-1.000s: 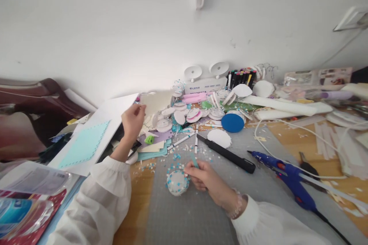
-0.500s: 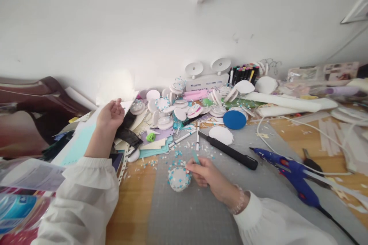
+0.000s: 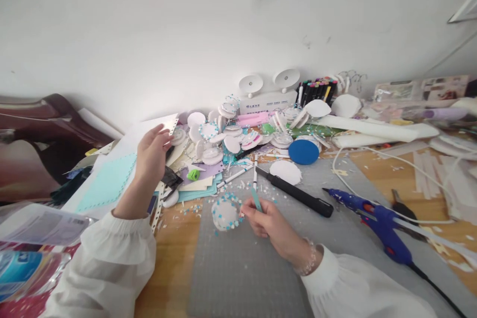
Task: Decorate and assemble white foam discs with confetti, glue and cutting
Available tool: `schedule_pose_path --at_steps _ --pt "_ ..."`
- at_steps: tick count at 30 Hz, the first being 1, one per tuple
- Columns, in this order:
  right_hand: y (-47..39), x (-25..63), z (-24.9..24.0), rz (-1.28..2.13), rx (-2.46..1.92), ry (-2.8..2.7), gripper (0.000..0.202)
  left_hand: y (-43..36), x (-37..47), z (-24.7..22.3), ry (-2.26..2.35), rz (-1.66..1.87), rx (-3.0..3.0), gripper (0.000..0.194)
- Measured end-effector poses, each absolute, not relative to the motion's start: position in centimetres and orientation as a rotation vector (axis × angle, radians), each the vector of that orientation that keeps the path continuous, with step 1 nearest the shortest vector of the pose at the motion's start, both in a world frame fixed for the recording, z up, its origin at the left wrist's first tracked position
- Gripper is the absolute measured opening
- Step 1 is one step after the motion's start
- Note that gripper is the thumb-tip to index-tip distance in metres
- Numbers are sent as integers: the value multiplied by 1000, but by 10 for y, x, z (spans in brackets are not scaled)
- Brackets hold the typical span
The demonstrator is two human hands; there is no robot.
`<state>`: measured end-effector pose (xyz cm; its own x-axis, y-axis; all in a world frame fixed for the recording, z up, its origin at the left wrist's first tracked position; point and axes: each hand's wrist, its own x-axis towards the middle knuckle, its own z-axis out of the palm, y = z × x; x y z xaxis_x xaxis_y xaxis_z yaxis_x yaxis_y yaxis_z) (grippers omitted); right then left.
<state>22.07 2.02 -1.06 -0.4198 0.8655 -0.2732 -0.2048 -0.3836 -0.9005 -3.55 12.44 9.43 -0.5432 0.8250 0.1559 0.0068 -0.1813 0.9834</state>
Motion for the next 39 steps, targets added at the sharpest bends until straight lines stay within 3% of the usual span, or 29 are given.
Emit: schedule_pose_path --at_steps 5,10,23,29,36,39 --pt "17 224 -5 1763 -973 -1111 42 63 -4 83 1277 1128 1501 25" --pt "12 230 -6 1674 -966 -1199 40 11 5 61 1055 716 1461 50" --pt "9 231 2 1588 -1069 -1344 45 16 1 54 921 653 1445 56" --pt "13 223 1 1668 -1169 -1239 46 98 19 59 1368 1062 2122 23" --pt "19 218 -5 1727 -1231 -1214 43 187 74 44 1541 974 2399 29" --pt "22 218 -7 1723 -1240 -1216 43 204 82 38 1615 914 2427 16"
